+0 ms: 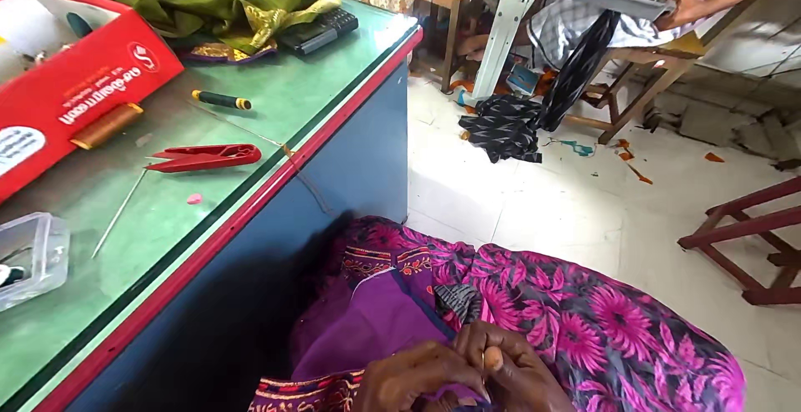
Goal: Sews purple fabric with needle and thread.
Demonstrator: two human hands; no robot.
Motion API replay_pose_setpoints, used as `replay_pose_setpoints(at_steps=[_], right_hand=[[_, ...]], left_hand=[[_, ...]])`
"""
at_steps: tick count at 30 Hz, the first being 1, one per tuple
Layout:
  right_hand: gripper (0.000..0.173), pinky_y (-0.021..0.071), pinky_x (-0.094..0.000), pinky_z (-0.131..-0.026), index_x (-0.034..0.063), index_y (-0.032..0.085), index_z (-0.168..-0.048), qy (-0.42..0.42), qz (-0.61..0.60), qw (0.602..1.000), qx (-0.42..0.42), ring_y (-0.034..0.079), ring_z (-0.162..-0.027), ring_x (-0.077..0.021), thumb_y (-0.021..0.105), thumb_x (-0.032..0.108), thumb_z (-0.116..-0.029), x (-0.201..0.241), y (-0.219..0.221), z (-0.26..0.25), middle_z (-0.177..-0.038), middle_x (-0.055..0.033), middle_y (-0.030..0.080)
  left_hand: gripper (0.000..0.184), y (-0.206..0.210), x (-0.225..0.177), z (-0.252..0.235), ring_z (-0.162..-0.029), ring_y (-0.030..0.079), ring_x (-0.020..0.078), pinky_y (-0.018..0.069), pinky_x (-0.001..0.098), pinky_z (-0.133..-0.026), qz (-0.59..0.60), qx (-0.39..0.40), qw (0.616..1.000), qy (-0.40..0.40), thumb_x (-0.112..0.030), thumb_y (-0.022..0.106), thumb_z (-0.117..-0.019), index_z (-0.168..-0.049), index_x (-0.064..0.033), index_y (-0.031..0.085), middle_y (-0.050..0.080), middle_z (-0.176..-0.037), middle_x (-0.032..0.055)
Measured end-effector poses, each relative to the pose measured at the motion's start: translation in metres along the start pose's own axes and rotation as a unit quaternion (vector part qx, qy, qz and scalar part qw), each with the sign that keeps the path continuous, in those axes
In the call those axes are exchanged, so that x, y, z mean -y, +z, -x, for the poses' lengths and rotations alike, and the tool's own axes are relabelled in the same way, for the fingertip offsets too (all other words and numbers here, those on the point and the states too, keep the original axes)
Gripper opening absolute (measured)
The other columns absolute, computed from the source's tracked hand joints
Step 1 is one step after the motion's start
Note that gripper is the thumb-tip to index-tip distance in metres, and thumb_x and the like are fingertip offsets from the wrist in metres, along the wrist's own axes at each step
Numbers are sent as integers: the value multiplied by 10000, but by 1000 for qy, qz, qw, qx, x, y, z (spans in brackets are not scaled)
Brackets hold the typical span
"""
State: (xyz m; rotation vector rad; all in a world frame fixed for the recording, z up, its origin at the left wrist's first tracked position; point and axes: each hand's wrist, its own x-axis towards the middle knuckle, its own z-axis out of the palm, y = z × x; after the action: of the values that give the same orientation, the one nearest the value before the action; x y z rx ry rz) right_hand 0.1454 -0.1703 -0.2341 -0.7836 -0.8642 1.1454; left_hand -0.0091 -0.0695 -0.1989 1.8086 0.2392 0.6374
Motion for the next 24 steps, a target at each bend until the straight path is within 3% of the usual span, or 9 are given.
replay_pose_setpoints(at_steps=[5, 9, 17, 24], right_hand=[[200, 486, -104, -786, 221, 661, -1065, 20, -37, 999, 12, 589, -887, 105, 611, 404, -1003, -1, -2, 3, -971, 178, 644], [160, 485, -109, -789, 218, 689, -1012, 13, -58, 998, 11, 594, -881, 98, 640, 369, -993, -4, -1, 6, -940, 175, 651], [162, 475, -117, -828, 218, 718, -964, -24, -52, 995, -83, 591, -905, 82, 639, 357, -988, -10, 4, 4, -908, 169, 645], [189, 480, -122, -830, 201, 727, -955, -57, -115, 986, -107, 605, -885, 65, 636, 363, -986, -17, 11, 0, -879, 154, 651]], left_hand=[[158, -1, 1, 0, -965, 666, 52, 522, 159, -875, -3, -6, 1000, 8, -108, 604, -1012, -996, 4, 715, 712, -968, 112], [162, 0, 2, 1, -979, 665, 48, 523, 160, -882, -5, -4, 1000, 12, -117, 595, -1020, -1001, -3, 708, 711, -985, 104], [282, 3, -6, 1, -886, 671, -5, 521, 150, -818, -43, -30, 995, -89, -214, 639, -997, -975, 50, 737, 746, -928, 101], [227, 4, -6, 0, -808, 625, -92, 512, 121, -755, 23, -34, 988, -147, -168, 652, -972, -930, 45, 719, 719, -841, 0]])
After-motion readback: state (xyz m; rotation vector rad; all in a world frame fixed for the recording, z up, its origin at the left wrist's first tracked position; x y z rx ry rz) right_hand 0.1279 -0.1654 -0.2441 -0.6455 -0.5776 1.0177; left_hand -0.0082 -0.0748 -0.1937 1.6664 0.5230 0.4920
